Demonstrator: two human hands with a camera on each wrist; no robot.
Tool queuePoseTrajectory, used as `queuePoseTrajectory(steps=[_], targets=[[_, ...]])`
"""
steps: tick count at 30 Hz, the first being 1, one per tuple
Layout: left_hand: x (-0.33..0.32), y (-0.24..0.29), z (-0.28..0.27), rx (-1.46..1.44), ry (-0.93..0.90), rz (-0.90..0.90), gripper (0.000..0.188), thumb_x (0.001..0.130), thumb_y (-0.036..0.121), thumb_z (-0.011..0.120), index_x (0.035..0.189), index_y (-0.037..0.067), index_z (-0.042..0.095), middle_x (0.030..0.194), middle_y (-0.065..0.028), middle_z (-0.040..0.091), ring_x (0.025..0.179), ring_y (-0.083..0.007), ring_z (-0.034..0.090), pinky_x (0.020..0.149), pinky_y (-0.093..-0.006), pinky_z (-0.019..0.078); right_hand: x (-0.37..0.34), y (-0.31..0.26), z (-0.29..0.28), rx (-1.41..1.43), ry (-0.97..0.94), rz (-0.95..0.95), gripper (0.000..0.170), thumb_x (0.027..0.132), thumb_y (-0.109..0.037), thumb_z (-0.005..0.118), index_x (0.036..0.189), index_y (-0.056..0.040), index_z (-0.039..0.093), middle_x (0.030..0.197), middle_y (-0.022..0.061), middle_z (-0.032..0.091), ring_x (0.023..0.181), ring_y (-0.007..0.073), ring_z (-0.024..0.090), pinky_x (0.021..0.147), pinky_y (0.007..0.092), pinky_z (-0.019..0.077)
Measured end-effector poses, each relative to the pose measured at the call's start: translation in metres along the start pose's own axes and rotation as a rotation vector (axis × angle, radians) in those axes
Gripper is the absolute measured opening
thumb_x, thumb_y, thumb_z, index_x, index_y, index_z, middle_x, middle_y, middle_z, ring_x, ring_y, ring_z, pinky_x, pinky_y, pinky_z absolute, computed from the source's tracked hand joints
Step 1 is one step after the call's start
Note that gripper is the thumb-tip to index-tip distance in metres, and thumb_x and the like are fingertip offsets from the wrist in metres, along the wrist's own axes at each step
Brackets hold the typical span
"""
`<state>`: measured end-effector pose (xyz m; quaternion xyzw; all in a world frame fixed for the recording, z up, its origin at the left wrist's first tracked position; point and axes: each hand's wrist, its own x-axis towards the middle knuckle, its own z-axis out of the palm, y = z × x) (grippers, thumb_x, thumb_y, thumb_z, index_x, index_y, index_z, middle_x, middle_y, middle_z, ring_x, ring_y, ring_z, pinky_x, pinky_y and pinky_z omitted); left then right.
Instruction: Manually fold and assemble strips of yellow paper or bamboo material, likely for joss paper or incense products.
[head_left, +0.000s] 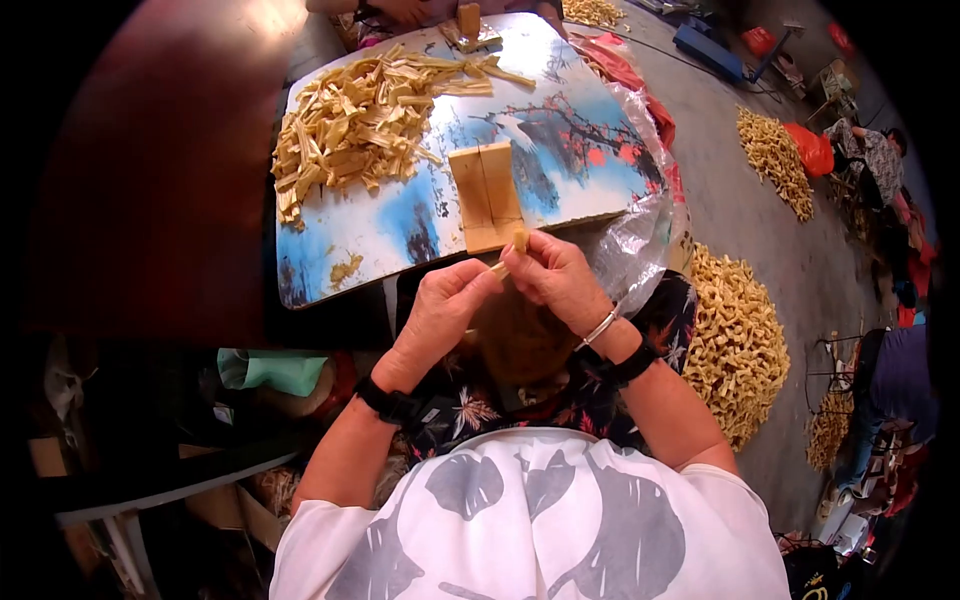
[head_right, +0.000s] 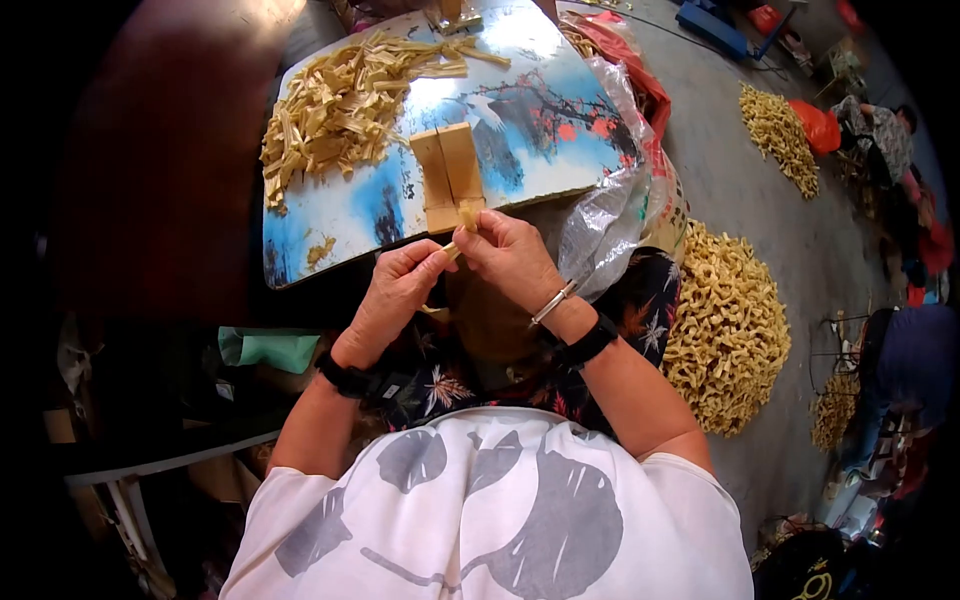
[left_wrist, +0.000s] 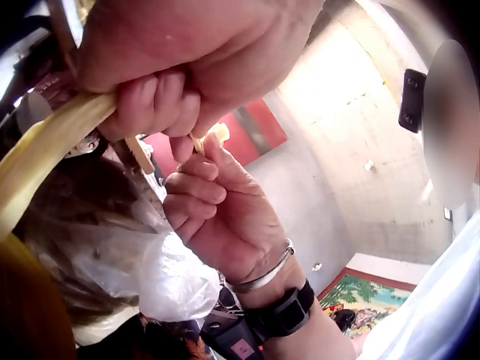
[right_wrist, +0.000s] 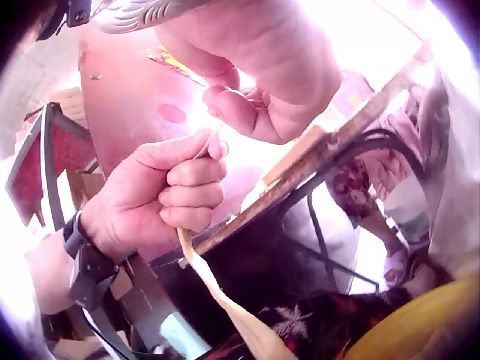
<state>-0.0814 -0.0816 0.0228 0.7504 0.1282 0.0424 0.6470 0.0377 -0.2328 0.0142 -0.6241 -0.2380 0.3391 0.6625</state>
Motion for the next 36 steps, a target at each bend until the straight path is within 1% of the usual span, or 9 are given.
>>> queuePoseTrajectory(steps=[6,7,11,15,18,23,30,34,36], targets=[[0.058,0.016,-0.028,0.420,0.215,0.286,0.017,0.094,0.015,0.063,0.088,0.000,0.067,0.061,-0.0020,0.052,0.057,-0.0078,0.047,0.053,-0.0263,0.0401,0.046,-0.026,-0.014,-0.410,0.260,-0.330,0.025,0.098,-0.026,0.059,0.090,-0.0021,0.058,0.066,0.0057,0.061,0.056,0.0129,0.060,0.053,0.0291,0.0462],[0.068,0.014,-0.031,0.439,0.256,0.314,0.016,0.093,0.015,0.064,0.088,0.000,0.067,0.061,-0.0033,0.052,0.057,-0.0085,0.047,0.054,-0.0272,0.0407,0.054,-0.024,-0.011,-0.452,0.302,-0.396,0.021,0.097,-0.022,0.059,0.090,-0.0020,0.055,0.070,0.0142,0.063,0.061,0.0261,0.065,0.056,0.0364,0.0484],[0.095,0.009,-0.035,0.504,0.368,0.341,0.017,0.092,0.016,0.065,0.089,0.000,0.066,0.061,-0.0055,0.055,0.058,-0.0094,0.050,0.056,-0.0288,0.0434,0.082,-0.018,-0.011,-0.597,0.420,-0.512,0.012,0.094,-0.015,0.060,0.094,-0.0042,0.054,0.079,0.0201,0.063,0.075,0.0406,0.063,0.061,0.0447,0.0490],[0.110,-0.009,-0.029,0.433,0.424,0.317,0.016,0.092,0.015,0.064,0.089,0.000,0.067,0.060,-0.0042,0.056,0.058,-0.0092,0.050,0.055,-0.0282,0.0431,0.098,0.004,-0.012,-0.917,0.426,-0.530,0.010,0.090,-0.014,0.059,0.096,-0.0071,0.054,0.085,0.0166,0.065,0.080,0.0401,0.063,0.066,0.0482,0.0502],[0.111,-0.016,-0.038,0.385,0.498,0.193,0.019,0.090,0.020,0.063,0.089,0.002,0.068,0.066,-0.0143,0.063,0.058,-0.0207,0.060,0.059,-0.0353,0.0475,0.091,0.009,-0.018,-0.983,0.435,-0.528,0.010,0.090,-0.015,0.058,0.096,-0.0079,0.055,0.089,0.0148,0.066,0.081,0.0401,0.063,0.066,0.0491,0.0506],[0.069,0.002,-0.039,-0.345,0.223,0.014,0.018,0.098,0.014,0.054,0.101,0.001,0.067,0.076,0.0018,0.059,0.062,-0.0081,0.051,0.059,-0.0227,0.0428,0.044,-0.004,-0.024,-0.735,0.296,-0.437,0.014,0.092,-0.015,0.060,0.095,-0.0022,0.054,0.076,0.0239,0.062,0.078,0.0448,0.061,0.064,0.0479,0.0484],[0.013,-0.007,0.015,-0.283,0.168,0.083,0.015,0.095,0.007,0.061,0.107,0.001,0.066,0.090,-0.0023,0.067,0.080,-0.0085,0.059,0.076,-0.0227,0.0467,-0.026,-0.012,0.002,-0.656,0.204,-0.261,0.026,0.091,-0.020,0.066,0.110,-0.0033,0.063,0.066,0.0149,0.061,0.063,0.0328,0.063,0.060,0.0408,0.0487],[-0.011,-0.020,0.042,-0.159,0.186,0.107,0.016,0.097,0.017,0.062,0.105,0.003,0.066,0.095,-0.0008,0.066,0.083,-0.0074,0.060,0.079,-0.0214,0.0485,-0.021,0.019,0.016,-0.638,0.286,-0.665,0.019,0.090,-0.013,0.064,0.108,-0.0071,0.066,0.074,0.0113,0.061,0.065,0.0297,0.062,0.059,0.0390,0.0486],[-0.023,-0.038,0.036,-0.257,0.244,-0.251,0.021,0.097,0.024,0.062,0.103,0.004,0.064,0.093,-0.0027,0.066,0.083,-0.0106,0.062,0.081,-0.0242,0.0503,-0.036,0.022,0.019,-0.665,0.297,-0.590,0.012,0.090,-0.009,0.061,0.101,-0.0064,0.066,0.080,0.0119,0.062,0.070,0.0307,0.064,0.061,0.0377,0.0504]])
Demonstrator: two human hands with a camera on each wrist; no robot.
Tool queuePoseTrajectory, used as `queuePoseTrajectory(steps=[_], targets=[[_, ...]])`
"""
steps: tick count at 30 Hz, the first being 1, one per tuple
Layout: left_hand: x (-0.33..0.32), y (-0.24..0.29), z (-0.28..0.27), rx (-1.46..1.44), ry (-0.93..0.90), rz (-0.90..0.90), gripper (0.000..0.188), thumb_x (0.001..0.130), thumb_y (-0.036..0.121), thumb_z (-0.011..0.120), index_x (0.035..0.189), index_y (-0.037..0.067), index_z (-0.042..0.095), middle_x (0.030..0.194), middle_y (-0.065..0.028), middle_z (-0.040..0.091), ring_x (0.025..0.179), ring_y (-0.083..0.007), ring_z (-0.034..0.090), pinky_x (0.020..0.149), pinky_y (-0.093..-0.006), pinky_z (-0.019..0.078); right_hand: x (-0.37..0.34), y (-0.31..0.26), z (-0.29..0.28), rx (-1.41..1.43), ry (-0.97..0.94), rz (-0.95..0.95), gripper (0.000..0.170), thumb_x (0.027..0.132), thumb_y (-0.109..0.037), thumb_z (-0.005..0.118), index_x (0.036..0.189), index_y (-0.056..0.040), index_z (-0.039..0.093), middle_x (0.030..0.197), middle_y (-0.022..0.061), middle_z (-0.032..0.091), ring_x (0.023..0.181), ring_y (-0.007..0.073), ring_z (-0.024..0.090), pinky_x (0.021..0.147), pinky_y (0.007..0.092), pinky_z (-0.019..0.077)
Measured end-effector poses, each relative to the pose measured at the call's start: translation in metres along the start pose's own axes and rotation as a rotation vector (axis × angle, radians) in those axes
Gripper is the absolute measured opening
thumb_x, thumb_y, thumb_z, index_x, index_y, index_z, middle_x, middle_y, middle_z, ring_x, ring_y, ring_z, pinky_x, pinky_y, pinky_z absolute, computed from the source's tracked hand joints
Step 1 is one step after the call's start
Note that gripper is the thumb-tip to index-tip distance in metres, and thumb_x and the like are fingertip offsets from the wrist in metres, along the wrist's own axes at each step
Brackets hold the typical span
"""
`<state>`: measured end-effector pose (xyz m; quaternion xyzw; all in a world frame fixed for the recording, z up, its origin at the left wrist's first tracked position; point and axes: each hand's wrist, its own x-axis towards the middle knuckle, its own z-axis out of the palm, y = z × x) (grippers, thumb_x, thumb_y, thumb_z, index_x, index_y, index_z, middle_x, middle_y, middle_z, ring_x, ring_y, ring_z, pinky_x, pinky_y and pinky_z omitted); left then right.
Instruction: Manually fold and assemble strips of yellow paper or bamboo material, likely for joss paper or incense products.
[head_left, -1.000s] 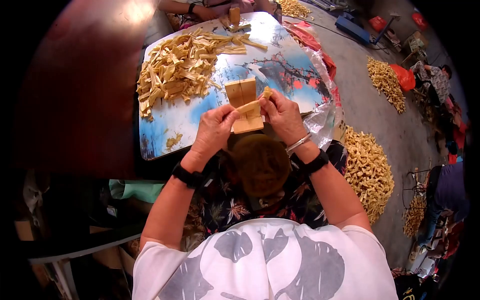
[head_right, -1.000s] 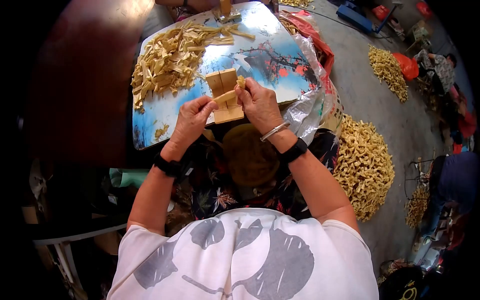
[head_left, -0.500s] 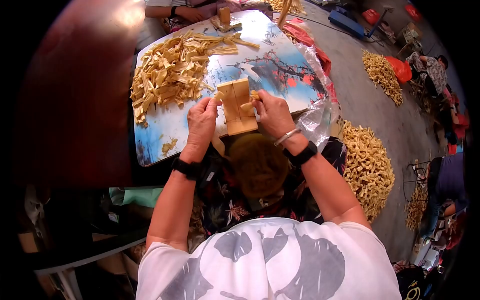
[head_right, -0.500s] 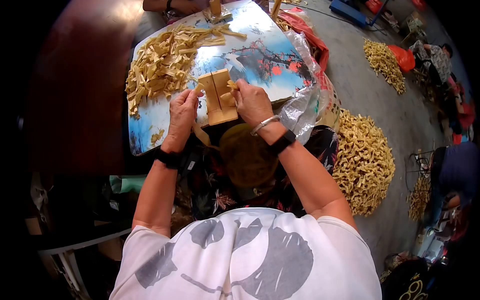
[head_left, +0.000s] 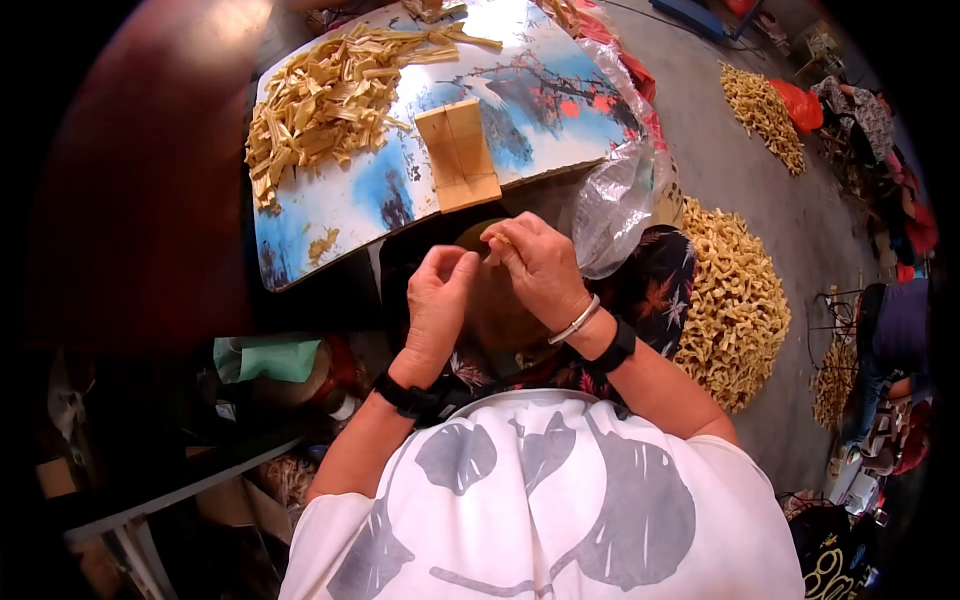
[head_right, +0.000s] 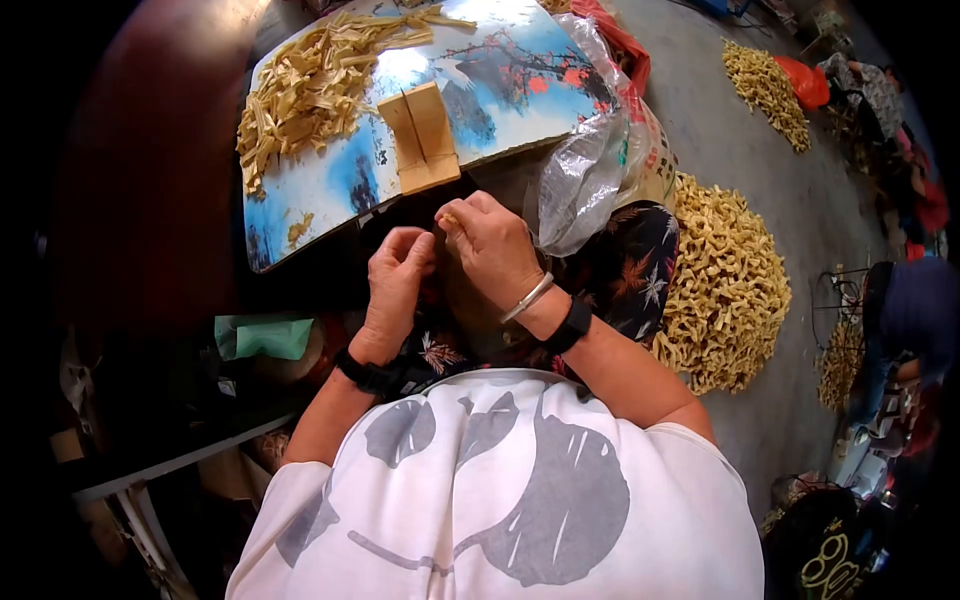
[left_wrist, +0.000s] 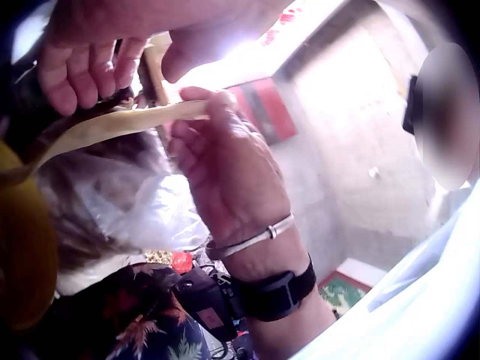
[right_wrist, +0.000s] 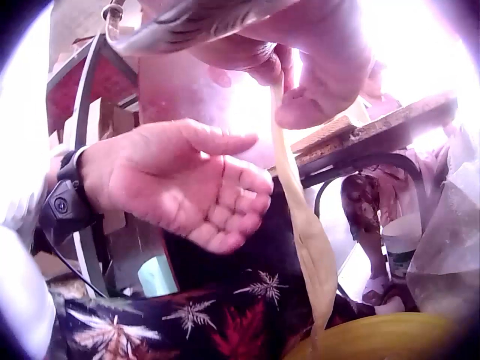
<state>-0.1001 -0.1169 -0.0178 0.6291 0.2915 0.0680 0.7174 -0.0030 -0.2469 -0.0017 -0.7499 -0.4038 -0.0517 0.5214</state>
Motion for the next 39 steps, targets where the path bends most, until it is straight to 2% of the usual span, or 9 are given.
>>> queuePoseTrajectory(steps=[4,10,14,16,20,31,34,35,39], targets=[[-0.023,-0.012,-0.009,-0.602,-0.174,-0.656,0.030,0.098,0.035,0.059,0.101,0.005,0.061,0.087,-0.0058,0.065,0.080,-0.0160,0.064,0.077,-0.0303,0.0543,-0.035,-0.021,-0.003,-0.001,-0.158,-0.035,0.008,0.087,-0.005,0.063,0.094,-0.0031,0.063,0.084,0.0146,0.065,0.075,0.0342,0.065,0.065,0.0356,0.0538],[-0.017,-0.043,-0.007,-0.369,-0.218,-0.284,0.013,0.093,0.007,0.063,0.104,0.001,0.063,0.086,-0.0038,0.065,0.072,-0.0121,0.062,0.063,-0.0226,0.0512,-0.075,-0.026,-0.003,0.173,-0.266,-0.091,0.007,0.085,-0.008,0.065,0.090,-0.0056,0.060,0.077,0.0128,0.064,0.071,0.0312,0.065,0.062,0.0356,0.0529],[-0.023,-0.042,-0.001,0.277,-0.220,0.163,0.016,0.089,-0.003,0.058,0.100,0.003,0.067,0.080,-0.0042,0.061,0.069,-0.0186,0.062,0.059,-0.0249,0.0472,-0.063,-0.003,-0.001,0.053,0.043,-0.098,0.011,0.093,-0.013,0.061,0.097,-0.0034,0.063,0.082,0.0118,0.068,0.070,0.0266,0.067,0.061,0.0342,0.0542],[-0.029,-0.030,-0.001,0.848,-0.215,0.638,0.019,0.086,-0.005,0.058,0.100,0.003,0.067,0.078,-0.0071,0.059,0.069,-0.0241,0.061,0.058,-0.0275,0.0472,-0.067,0.003,0.004,0.327,-0.052,0.299,0.016,0.097,-0.017,0.058,0.098,-0.0020,0.062,0.082,0.0123,0.068,0.066,0.0219,0.068,0.056,0.0321,0.0536],[-0.036,-0.011,0.005,1.124,-0.073,0.905,0.027,0.079,-0.004,0.062,0.104,0.004,0.064,0.083,-0.0103,0.056,0.070,-0.0301,0.060,0.060,-0.0358,0.0499,-0.066,0.023,0.013,0.465,-0.245,0.851,0.024,0.100,-0.024,0.054,0.100,-0.0003,0.060,0.080,0.0116,0.067,0.060,0.0145,0.066,0.048,0.0275,0.0519],[-0.030,-0.020,0.004,0.944,0.012,0.733,0.033,0.079,-0.009,0.059,0.110,0.000,0.063,0.092,-0.0154,0.055,0.077,-0.0336,0.063,0.066,-0.0366,0.0531,-0.070,0.017,0.024,0.434,-0.208,0.427,0.021,0.096,-0.018,0.058,0.097,0.0019,0.064,0.080,0.0091,0.066,0.071,0.0118,0.064,0.064,0.0258,0.0513],[-0.035,-0.016,0.006,0.795,-0.081,0.667,0.035,0.080,-0.013,0.055,0.111,-0.001,0.064,0.095,-0.0170,0.057,0.082,-0.0340,0.062,0.072,-0.0362,0.0518,-0.069,0.019,0.021,0.544,-0.219,0.514,0.020,0.097,-0.018,0.058,0.101,0.0010,0.064,0.083,0.0057,0.065,0.075,0.0103,0.062,0.068,0.0249,0.0506],[-0.034,-0.017,0.005,0.804,-0.088,0.685,0.035,0.080,-0.013,0.055,0.112,-0.001,0.064,0.095,-0.0170,0.057,0.082,-0.0340,0.062,0.072,-0.0361,0.0518,-0.067,0.018,0.010,0.723,-0.434,0.924,0.020,0.098,-0.019,0.057,0.105,-0.0023,0.064,0.090,0.0010,0.064,0.080,0.0083,0.060,0.073,0.0242,0.0509],[-0.028,-0.024,0.002,0.748,0.023,0.631,0.023,0.083,-0.009,0.059,0.104,0.000,0.063,0.087,-0.0120,0.057,0.074,-0.0241,0.061,0.066,-0.0310,0.0506,-0.066,0.025,0.004,1.159,-0.591,0.950,0.022,0.101,-0.027,0.053,0.107,-0.0078,0.063,0.100,-0.0022,0.064,0.090,0.0059,0.058,0.074,0.0226,0.0525]])
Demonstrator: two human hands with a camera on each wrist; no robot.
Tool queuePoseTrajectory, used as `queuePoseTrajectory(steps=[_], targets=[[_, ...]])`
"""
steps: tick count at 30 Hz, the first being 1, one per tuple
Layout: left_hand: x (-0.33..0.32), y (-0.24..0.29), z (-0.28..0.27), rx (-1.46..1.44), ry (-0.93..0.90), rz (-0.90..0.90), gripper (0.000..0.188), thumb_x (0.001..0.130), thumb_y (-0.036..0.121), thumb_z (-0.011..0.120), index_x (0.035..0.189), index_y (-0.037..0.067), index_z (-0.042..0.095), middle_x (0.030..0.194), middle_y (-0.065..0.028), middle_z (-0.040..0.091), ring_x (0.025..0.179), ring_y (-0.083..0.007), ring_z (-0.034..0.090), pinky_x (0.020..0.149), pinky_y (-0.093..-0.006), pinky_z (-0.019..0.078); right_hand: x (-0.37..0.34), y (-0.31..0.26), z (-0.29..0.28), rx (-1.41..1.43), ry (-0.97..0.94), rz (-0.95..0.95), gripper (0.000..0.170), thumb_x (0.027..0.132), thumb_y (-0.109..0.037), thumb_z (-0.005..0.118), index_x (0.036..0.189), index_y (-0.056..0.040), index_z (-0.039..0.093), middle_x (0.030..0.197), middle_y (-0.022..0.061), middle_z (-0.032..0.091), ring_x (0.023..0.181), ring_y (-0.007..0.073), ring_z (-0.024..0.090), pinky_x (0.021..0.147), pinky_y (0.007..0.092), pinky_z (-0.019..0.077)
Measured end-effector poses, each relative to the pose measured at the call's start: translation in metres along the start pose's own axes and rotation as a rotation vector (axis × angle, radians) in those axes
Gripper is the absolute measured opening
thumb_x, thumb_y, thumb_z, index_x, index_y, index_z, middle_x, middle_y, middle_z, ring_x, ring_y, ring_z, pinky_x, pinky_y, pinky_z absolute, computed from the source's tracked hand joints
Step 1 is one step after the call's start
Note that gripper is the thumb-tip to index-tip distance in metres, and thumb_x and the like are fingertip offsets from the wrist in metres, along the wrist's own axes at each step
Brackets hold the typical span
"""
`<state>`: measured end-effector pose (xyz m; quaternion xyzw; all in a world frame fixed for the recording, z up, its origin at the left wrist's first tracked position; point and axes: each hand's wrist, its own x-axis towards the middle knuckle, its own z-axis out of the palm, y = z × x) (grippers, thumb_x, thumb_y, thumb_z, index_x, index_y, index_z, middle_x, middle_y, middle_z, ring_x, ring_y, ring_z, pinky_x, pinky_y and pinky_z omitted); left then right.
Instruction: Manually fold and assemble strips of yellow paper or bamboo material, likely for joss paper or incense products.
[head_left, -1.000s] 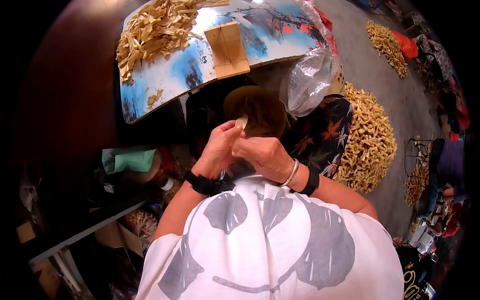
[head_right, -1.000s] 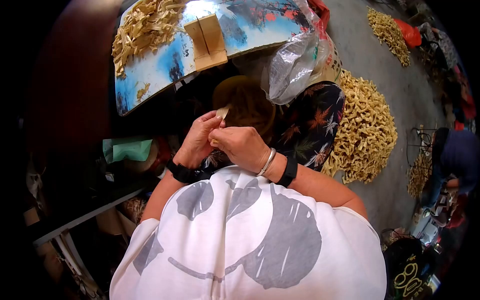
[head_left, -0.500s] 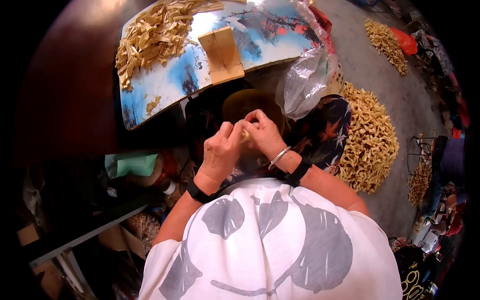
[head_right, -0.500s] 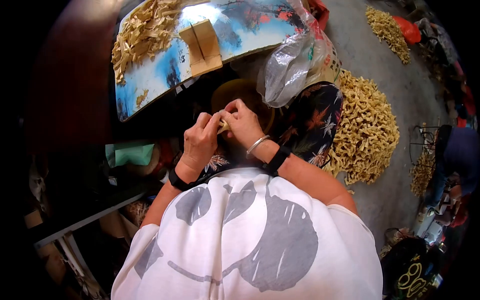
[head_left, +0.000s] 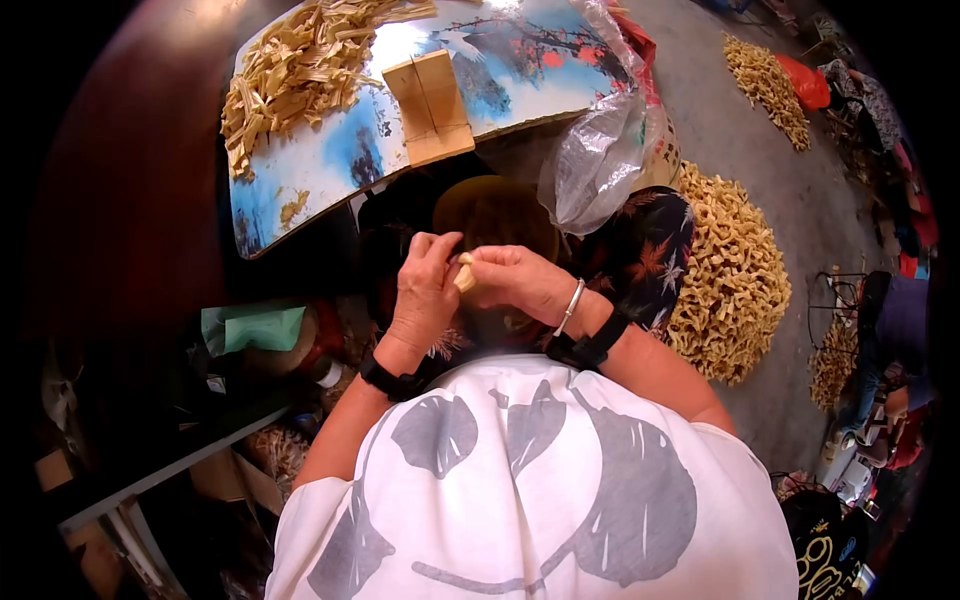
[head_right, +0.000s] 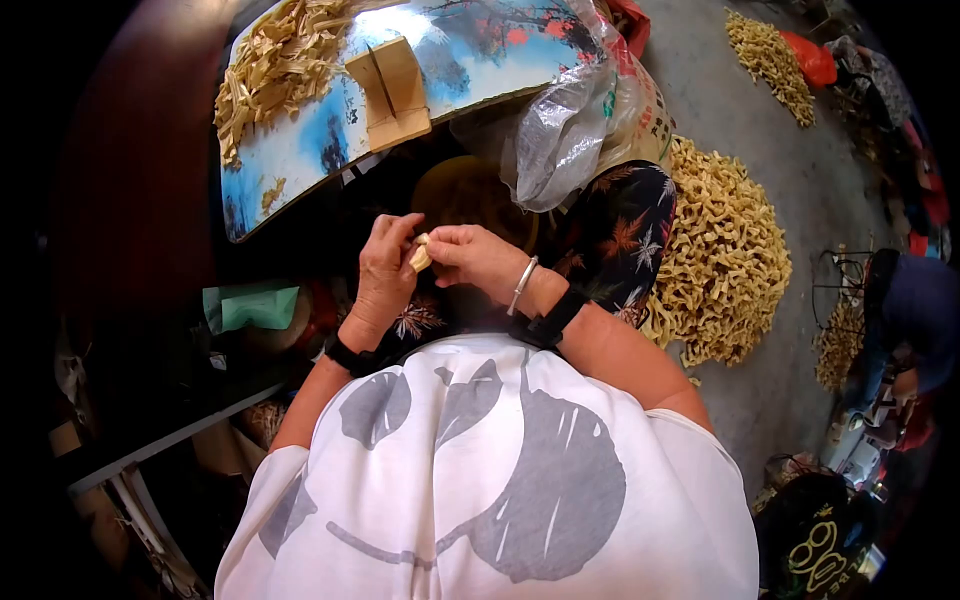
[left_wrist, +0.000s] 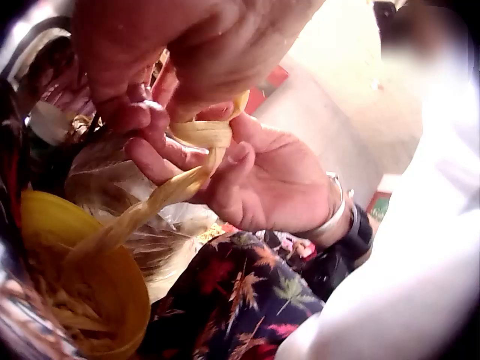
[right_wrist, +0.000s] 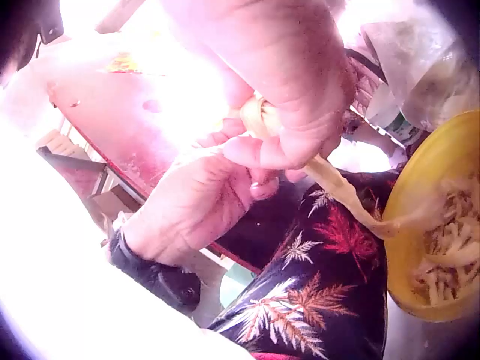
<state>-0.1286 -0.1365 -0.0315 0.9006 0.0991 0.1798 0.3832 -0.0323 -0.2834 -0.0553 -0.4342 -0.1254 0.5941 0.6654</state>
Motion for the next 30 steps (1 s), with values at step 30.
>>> queuePoseTrajectory(steps=[30], targets=[[0.006,-0.001,-0.007,-1.111,-0.144,-0.545,0.019,0.095,0.017,0.065,0.108,0.002,0.065,0.089,-0.0013,0.065,0.079,-0.0096,0.060,0.077,-0.0239,0.0484,0.014,-0.036,0.017,-0.938,0.452,-0.606,0.033,0.084,-0.027,0.074,0.103,-0.0015,0.064,0.080,0.0092,0.060,0.066,0.0181,0.059,0.065,0.0311,0.0507]])
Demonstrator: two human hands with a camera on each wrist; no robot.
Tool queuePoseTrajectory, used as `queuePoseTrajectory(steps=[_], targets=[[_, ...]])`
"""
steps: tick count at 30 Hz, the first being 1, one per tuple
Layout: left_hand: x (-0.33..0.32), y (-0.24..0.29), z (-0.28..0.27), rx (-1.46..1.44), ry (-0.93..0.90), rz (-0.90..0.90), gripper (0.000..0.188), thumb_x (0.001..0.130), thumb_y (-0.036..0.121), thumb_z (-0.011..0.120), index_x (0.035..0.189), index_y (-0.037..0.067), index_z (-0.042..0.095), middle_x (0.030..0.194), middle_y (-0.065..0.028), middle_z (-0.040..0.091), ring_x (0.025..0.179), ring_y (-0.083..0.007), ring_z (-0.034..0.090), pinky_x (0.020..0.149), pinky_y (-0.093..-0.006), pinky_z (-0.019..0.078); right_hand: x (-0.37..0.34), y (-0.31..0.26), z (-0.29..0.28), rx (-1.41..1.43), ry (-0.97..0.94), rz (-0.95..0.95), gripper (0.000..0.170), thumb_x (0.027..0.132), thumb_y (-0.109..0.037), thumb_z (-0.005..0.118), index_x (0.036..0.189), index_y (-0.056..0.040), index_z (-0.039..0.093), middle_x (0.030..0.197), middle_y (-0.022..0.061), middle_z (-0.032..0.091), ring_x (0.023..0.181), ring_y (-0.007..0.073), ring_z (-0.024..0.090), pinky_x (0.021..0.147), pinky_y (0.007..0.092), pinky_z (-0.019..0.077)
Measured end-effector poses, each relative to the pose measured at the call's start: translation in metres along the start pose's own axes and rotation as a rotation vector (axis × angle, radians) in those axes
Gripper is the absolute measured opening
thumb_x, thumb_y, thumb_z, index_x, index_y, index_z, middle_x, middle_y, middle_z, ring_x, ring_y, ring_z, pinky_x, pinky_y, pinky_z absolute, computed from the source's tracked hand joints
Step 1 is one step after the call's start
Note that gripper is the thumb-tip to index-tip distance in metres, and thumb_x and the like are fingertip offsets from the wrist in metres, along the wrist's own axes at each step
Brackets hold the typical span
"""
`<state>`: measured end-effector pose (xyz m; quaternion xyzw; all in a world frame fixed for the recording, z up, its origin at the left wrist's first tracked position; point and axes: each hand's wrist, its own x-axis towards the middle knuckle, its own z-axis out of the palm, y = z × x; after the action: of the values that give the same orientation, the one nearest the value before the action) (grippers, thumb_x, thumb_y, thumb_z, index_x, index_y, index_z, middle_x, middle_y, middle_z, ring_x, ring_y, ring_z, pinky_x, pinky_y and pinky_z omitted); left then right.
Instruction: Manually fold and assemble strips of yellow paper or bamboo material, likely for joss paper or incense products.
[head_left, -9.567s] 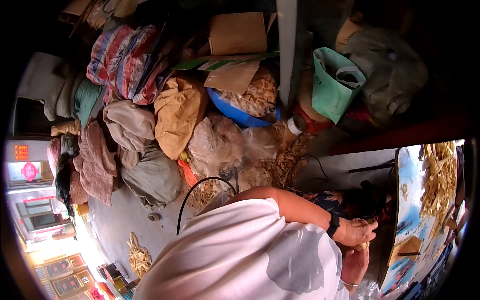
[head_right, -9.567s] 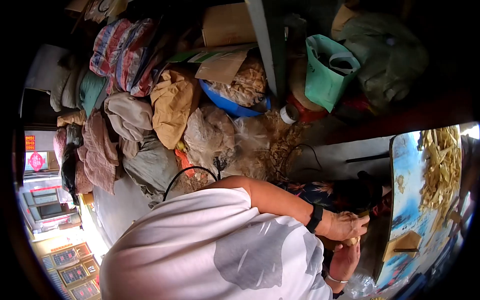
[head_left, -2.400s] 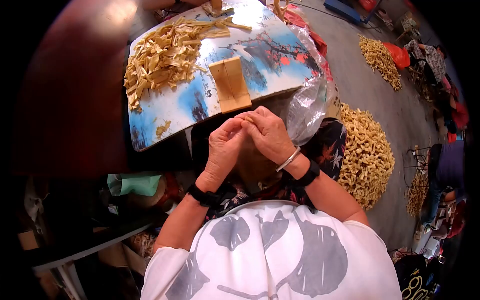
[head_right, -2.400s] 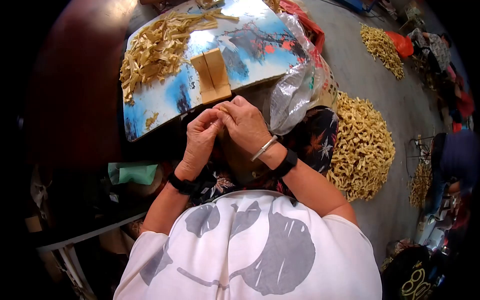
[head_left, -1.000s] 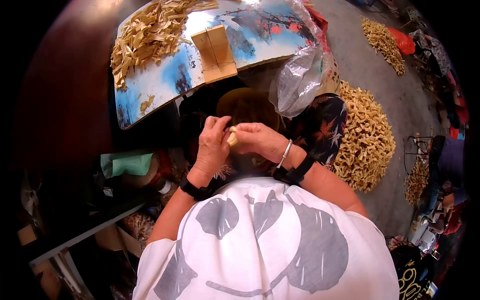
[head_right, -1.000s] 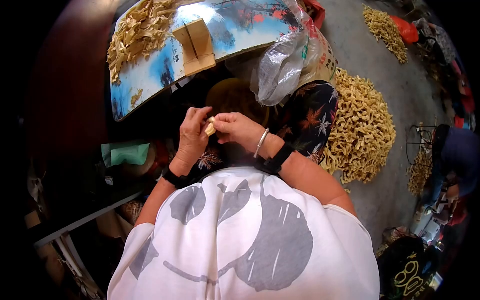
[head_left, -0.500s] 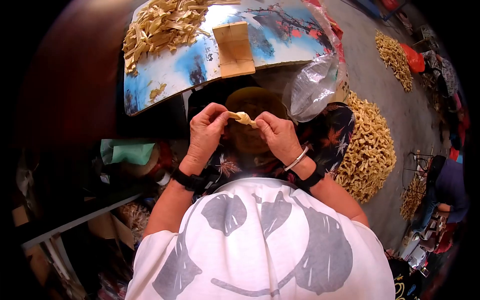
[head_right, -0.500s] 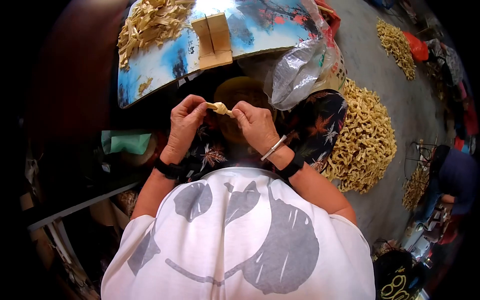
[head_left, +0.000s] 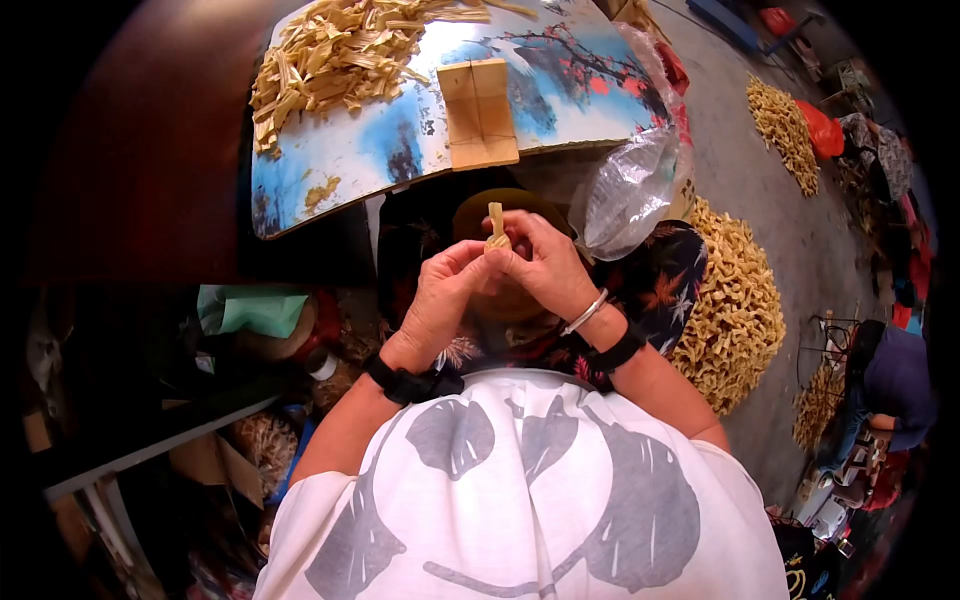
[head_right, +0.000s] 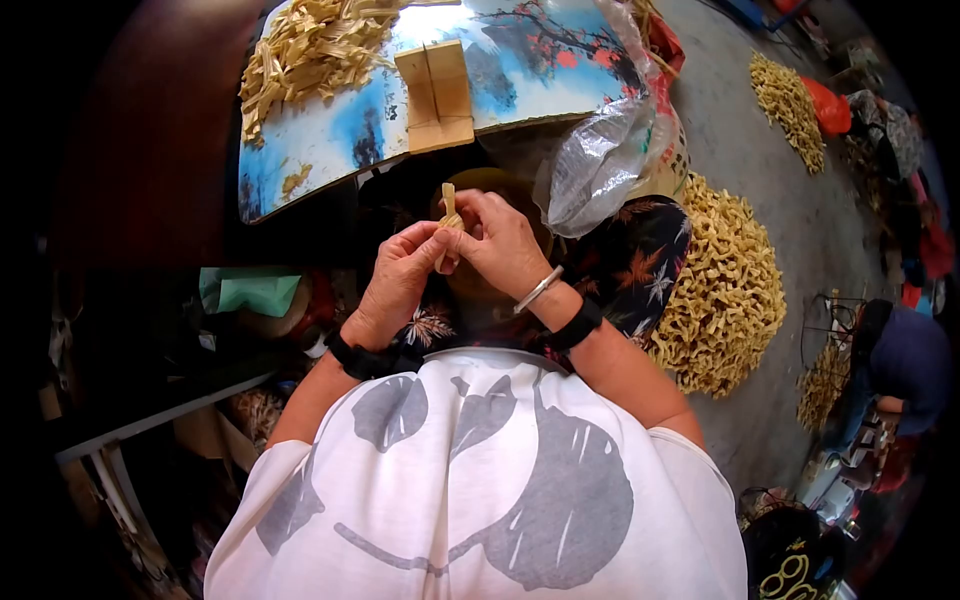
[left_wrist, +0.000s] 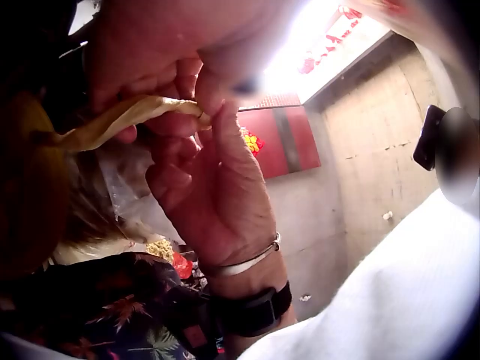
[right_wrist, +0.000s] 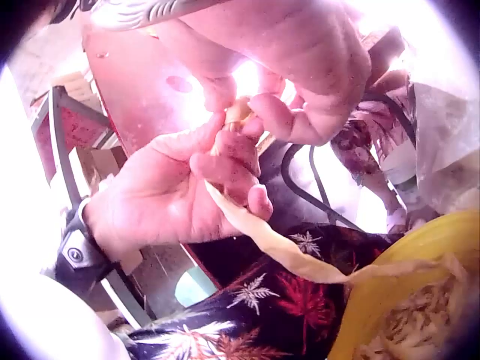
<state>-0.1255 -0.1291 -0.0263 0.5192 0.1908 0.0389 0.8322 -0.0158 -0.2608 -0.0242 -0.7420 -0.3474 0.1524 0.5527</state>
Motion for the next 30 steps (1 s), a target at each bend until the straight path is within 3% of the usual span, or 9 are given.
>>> queuePoseTrajectory(steps=[3,8,11,14,18,21,25,28,30], targets=[[-0.004,-0.006,-0.004,0.136,-0.004,-0.019,0.019,0.097,0.019,0.062,0.105,0.002,0.066,0.083,0.0000,0.063,0.073,-0.0078,0.056,0.071,-0.0221,0.0462,0.004,0.014,-0.002,0.229,-0.145,0.074,0.036,0.083,-0.025,0.075,0.107,-0.0017,0.062,0.084,0.0097,0.063,0.070,0.0169,0.062,0.068,0.0285,0.0509],[-0.010,-0.004,0.004,0.229,0.101,0.064,0.019,0.099,0.019,0.059,0.100,0.002,0.065,0.076,0.0028,0.058,0.065,-0.0038,0.049,0.059,-0.0194,0.0398,0.006,0.013,0.002,0.441,-0.105,0.170,0.023,0.084,-0.018,0.075,0.092,-0.0022,0.061,0.081,0.0015,0.065,0.073,0.0073,0.058,0.069,0.0245,0.0499],[-0.010,-0.001,0.002,0.143,0.040,-0.012,0.020,0.100,0.019,0.057,0.094,0.001,0.064,0.065,0.0070,0.046,0.055,-0.0013,0.037,0.050,-0.0186,0.0297,0.005,0.013,0.011,0.508,-0.073,0.267,0.023,0.084,-0.017,0.075,0.092,-0.0025,0.061,0.080,-0.0013,0.063,0.074,0.0048,0.056,0.068,0.0226,0.0488],[-0.019,0.014,0.002,0.068,0.030,-0.105,0.021,0.100,0.019,0.055,0.091,0.002,0.062,0.060,0.0097,0.035,0.050,-0.0007,0.026,0.046,-0.0190,0.0213,0.015,0.005,-0.005,0.658,-0.018,0.379,0.013,0.087,-0.012,0.072,0.088,-0.0061,0.061,0.073,-0.0067,0.056,0.064,0.0004,0.048,0.056,0.0178,0.0395],[-0.010,0.027,-0.005,0.044,-0.015,-0.132,0.019,0.100,0.017,0.055,0.092,0.001,0.063,0.059,0.0103,0.034,0.049,-0.0006,0.026,0.046,-0.0189,0.0217,0.027,0.000,-0.009,0.692,-0.025,0.452,0.010,0.089,-0.013,0.070,0.088,-0.0075,0.062,0.072,-0.0083,0.054,0.061,-0.0005,0.045,0.052,0.0172,0.0351],[0.011,0.050,-0.002,0.222,-0.004,0.004,0.018,0.100,0.017,0.056,0.094,0.002,0.064,0.061,0.0101,0.036,0.051,-0.0004,0.028,0.046,-0.0184,0.0231,0.050,-0.015,-0.021,0.643,-0.038,0.369,0.013,0.092,-0.019,0.068,0.089,-0.0081,0.062,0.071,-0.0087,0.053,0.059,-0.0002,0.043,0.051,0.0176,0.0337],[0.059,0.089,-0.008,0.815,0.120,0.417,0.016,0.097,0.015,0.059,0.094,0.002,0.068,0.065,0.0041,0.053,0.057,-0.0039,0.047,0.052,-0.0202,0.0379,0.097,-0.023,-0.035,0.473,0.042,0.092,0.027,0.097,-0.030,0.063,0.093,-0.0028,0.063,0.066,-0.0041,0.055,0.057,0.0030,0.049,0.052,0.0205,0.0404],[0.103,0.096,-0.019,0.926,0.213,0.626,0.015,0.096,0.013,0.060,0.094,0.001,0.068,0.067,0.0007,0.057,0.061,-0.0066,0.053,0.056,-0.0230,0.0426,0.126,-0.012,-0.034,0.164,0.192,-0.032,0.026,0.097,-0.027,0.062,0.095,-0.0012,0.062,0.067,0.0050,0.062,0.059,0.0111,0.060,0.055,0.0270,0.0475],[0.117,0.101,-0.021,0.916,0.265,0.581,0.015,0.095,0.013,0.061,0.094,0.000,0.068,0.067,-0.0004,0.058,0.062,-0.0069,0.053,0.056,-0.0236,0.0433,0.136,-0.010,-0.030,0.033,0.263,-0.106,0.023,0.096,-0.025,0.062,0.096,-0.0020,0.062,0.071,0.0106,0.065,0.062,0.0183,0.064,0.057,0.0309,0.0496]])
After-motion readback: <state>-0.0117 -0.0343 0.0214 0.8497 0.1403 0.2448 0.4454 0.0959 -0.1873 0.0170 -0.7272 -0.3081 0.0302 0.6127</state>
